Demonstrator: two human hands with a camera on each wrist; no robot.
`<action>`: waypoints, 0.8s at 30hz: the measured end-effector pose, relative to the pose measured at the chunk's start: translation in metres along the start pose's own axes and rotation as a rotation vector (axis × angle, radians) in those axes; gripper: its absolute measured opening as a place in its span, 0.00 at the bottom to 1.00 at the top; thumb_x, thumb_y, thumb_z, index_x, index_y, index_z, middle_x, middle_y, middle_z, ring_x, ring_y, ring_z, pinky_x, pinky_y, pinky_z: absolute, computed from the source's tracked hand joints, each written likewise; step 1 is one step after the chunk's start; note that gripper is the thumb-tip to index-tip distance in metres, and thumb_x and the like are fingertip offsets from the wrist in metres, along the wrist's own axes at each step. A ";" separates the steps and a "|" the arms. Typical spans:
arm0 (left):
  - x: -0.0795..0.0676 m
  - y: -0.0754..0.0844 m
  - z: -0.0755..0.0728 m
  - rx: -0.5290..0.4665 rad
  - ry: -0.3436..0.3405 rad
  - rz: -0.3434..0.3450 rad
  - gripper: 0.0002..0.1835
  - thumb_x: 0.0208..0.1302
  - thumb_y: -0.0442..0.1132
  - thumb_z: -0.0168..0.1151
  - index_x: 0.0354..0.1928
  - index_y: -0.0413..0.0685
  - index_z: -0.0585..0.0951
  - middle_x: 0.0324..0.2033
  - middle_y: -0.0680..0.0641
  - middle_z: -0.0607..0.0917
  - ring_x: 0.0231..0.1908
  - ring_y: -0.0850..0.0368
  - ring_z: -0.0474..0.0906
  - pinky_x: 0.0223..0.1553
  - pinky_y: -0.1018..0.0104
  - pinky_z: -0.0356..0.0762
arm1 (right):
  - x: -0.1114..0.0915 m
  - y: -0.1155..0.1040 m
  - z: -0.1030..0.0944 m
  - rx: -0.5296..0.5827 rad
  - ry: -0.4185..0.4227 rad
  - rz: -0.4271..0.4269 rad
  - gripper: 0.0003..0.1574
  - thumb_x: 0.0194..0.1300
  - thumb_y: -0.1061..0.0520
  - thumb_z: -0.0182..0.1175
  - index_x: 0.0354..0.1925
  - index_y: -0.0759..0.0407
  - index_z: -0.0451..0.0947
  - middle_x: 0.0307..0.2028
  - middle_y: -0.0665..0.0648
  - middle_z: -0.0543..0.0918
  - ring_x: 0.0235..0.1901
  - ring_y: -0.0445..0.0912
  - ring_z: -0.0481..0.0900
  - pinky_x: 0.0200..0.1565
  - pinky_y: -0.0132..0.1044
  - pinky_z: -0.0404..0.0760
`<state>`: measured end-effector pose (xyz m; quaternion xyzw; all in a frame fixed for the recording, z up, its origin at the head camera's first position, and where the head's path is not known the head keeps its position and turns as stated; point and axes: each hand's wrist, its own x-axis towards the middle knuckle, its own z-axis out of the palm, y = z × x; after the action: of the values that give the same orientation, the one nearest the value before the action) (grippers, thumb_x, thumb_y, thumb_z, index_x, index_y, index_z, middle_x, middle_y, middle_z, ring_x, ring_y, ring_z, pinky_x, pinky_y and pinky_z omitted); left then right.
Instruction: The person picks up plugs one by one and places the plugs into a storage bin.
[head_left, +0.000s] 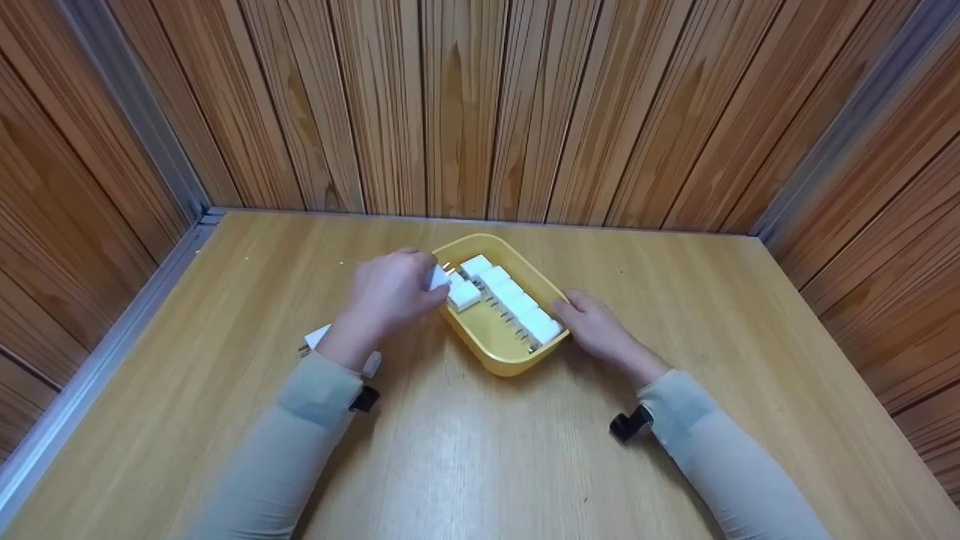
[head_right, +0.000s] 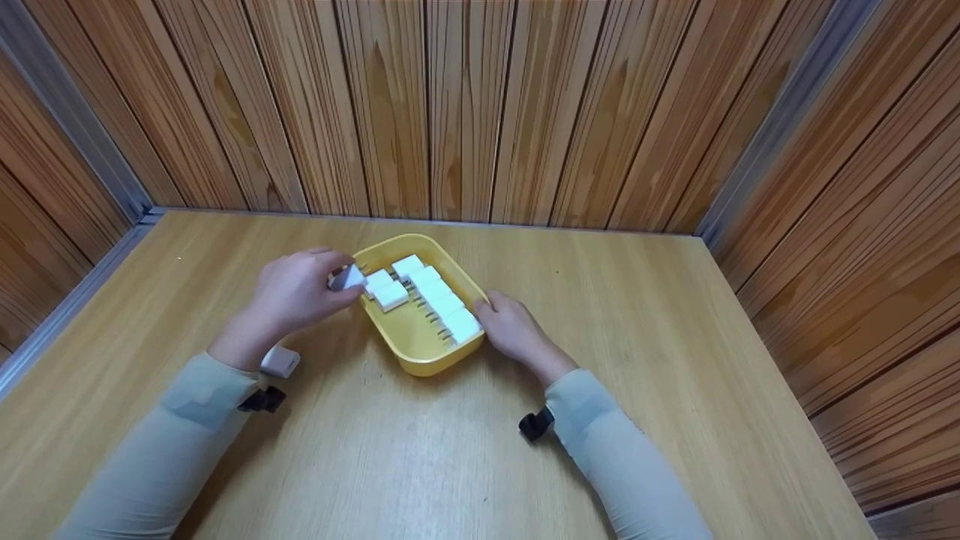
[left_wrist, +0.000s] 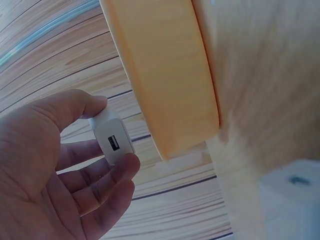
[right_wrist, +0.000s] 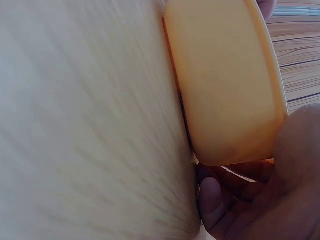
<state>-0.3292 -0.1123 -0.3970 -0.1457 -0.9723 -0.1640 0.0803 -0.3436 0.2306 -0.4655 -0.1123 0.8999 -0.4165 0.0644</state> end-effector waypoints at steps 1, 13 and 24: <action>0.001 0.002 0.001 0.001 -0.001 0.003 0.25 0.72 0.56 0.73 0.59 0.46 0.90 0.43 0.46 0.87 0.37 0.48 0.82 0.38 0.51 0.81 | 0.000 0.000 0.000 -0.001 0.000 -0.001 0.26 0.89 0.44 0.48 0.60 0.63 0.81 0.41 0.58 0.80 0.42 0.52 0.77 0.46 0.45 0.74; 0.010 0.023 0.011 -0.007 -0.002 0.053 0.20 0.73 0.56 0.73 0.52 0.48 0.90 0.38 0.48 0.86 0.36 0.50 0.80 0.37 0.52 0.79 | 0.000 0.001 0.001 -0.001 0.014 -0.023 0.24 0.89 0.45 0.49 0.56 0.63 0.81 0.40 0.57 0.80 0.42 0.51 0.76 0.46 0.43 0.73; 0.019 0.036 0.025 0.015 0.007 0.095 0.19 0.74 0.57 0.72 0.50 0.49 0.89 0.36 0.50 0.84 0.34 0.52 0.79 0.35 0.53 0.78 | 0.000 0.000 -0.001 -0.011 0.005 -0.010 0.25 0.89 0.45 0.48 0.59 0.63 0.80 0.42 0.58 0.80 0.43 0.52 0.76 0.48 0.44 0.73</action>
<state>-0.3386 -0.0667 -0.4054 -0.1905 -0.9652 -0.1531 0.0925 -0.3434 0.2313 -0.4654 -0.1160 0.9017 -0.4122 0.0594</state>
